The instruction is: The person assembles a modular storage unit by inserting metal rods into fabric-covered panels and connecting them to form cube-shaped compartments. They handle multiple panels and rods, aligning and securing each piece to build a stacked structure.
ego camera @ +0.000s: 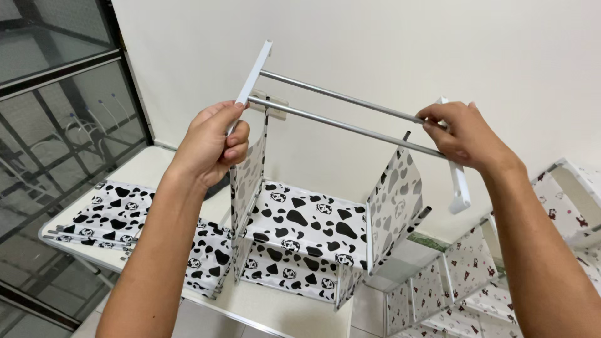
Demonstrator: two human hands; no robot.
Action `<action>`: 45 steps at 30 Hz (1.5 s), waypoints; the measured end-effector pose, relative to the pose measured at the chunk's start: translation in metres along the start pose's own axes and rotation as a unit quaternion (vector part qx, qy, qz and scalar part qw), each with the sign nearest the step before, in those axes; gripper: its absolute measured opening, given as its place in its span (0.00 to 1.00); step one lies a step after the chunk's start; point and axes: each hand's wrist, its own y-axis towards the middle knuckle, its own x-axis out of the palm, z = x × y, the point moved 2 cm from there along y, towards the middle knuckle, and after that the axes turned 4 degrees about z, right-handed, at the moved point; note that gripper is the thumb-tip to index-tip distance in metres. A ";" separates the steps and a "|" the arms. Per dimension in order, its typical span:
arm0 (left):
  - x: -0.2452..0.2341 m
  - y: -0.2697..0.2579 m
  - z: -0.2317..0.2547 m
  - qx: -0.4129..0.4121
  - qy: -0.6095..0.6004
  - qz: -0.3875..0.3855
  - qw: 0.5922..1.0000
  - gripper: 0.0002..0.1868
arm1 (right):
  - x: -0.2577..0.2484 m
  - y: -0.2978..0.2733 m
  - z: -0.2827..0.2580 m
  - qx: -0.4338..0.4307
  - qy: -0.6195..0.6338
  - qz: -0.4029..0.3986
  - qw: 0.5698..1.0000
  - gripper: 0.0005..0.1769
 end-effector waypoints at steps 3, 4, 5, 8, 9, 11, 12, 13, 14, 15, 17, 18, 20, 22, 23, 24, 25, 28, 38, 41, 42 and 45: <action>-0.002 -0.004 -0.009 0.013 -0.079 -0.017 0.997 0.06 | -0.012 -0.005 -0.025 -0.091 -0.078 0.075 0.990 0.14; -0.002 -0.006 -0.011 0.022 -0.105 -0.023 0.994 0.06 | -0.016 -0.009 -0.036 -0.132 -0.087 0.114 0.981 0.15; 0.000 -0.005 -0.013 0.028 -0.107 -0.013 0.994 0.06 | -0.018 -0.013 -0.046 -0.136 -0.066 0.121 0.981 0.16; 0.012 -0.002 -0.021 0.039 -0.127 -0.002 0.991 0.06 | -0.006 -0.023 -0.089 -0.168 0.001 0.114 0.979 0.21; 0.017 -0.001 -0.024 0.039 -0.140 -0.011 0.989 0.06 | 0.003 -0.028 -0.106 -0.192 0.027 0.090 0.977 0.22; 0.026 0.001 -0.026 0.033 -0.163 -0.030 0.986 0.06 | 0.016 -0.039 -0.139 -0.306 -0.018 0.146 0.940 0.21; 0.030 0.002 -0.027 0.028 -0.173 -0.040 0.984 0.06 | 0.021 -0.039 -0.152 -0.311 -0.028 0.163 0.936 0.20; 0.032 0.001 -0.027 0.022 -0.182 -0.049 0.982 0.06 | 0.028 -0.039 -0.165 -0.315 -0.035 0.178 0.932 0.19; 0.033 -0.002 -0.027 0.010 -0.182 -0.048 0.982 0.06 | 0.031 -0.039 -0.175 -0.319 -0.042 0.193 0.927 0.18; 0.034 -0.003 -0.025 0.000 -0.181 -0.048 0.982 0.06 | 0.033 -0.036 -0.181 -0.297 -0.033 0.192 0.935 0.18; 0.030 -0.007 -0.020 -0.009 -0.170 -0.058 0.984 0.06 | 0.039 -0.028 -0.193 -0.254 -0.012 0.189 0.948 0.17; 0.026 -0.009 -0.017 -0.009 -0.159 -0.068 0.985 0.06 | 0.042 -0.025 -0.199 -0.265 -0.023 0.206 0.942 0.15; 0.013 -0.011 -0.012 0.004 -0.078 -0.071 0.994 0.09 | 0.047 -0.023 -0.203 -0.286 -0.047 0.239 0.927 0.12; -0.008 -0.007 -0.004 0.036 0.063 -0.060 0.996 0.17 | 0.049 -0.019 -0.204 -0.287 -0.043 0.252 0.923 0.10; -0.020 -0.005 -0.003 0.055 0.095 -0.039 0.993 0.19 | 0.051 -0.018 -0.204 -0.286 -0.041 0.259 0.922 0.10; -0.034 -0.004 -0.002 0.074 0.127 -0.019 0.989 0.20 | 0.053 -0.015 -0.204 -0.281 -0.056 0.258 0.923 0.09; -0.044 -0.002 -0.006 0.092 0.158 0.002 0.983 0.22 | 0.055 -0.013 -0.204 -0.275 -0.071 0.257 0.924 0.09; -0.063 0.000 -0.032 0.187 0.213 0.007 0.959 0.19 | 0.065 -0.010 -0.204 -0.269 -0.105 0.259 0.922 0.08; -0.072 -0.006 -0.094 0.234 0.208 -0.056 0.948 0.14 | 0.094 -0.002 -0.191 -0.252 -0.109 0.243 0.930 0.08; -0.071 -0.006 -0.098 0.219 0.166 -0.051 0.960 0.15 | 0.099 0.000 -0.188 -0.238 -0.123 0.232 0.935 0.09; -0.070 -0.006 -0.099 0.203 0.138 -0.054 0.968 0.18 | 0.100 0.000 -0.188 -0.239 -0.120 0.231 0.935 0.09; -0.069 -0.006 -0.098 0.190 0.088 -0.051 0.976 0.22 | 0.103 0.002 -0.187 -0.238 -0.116 0.227 0.937 0.08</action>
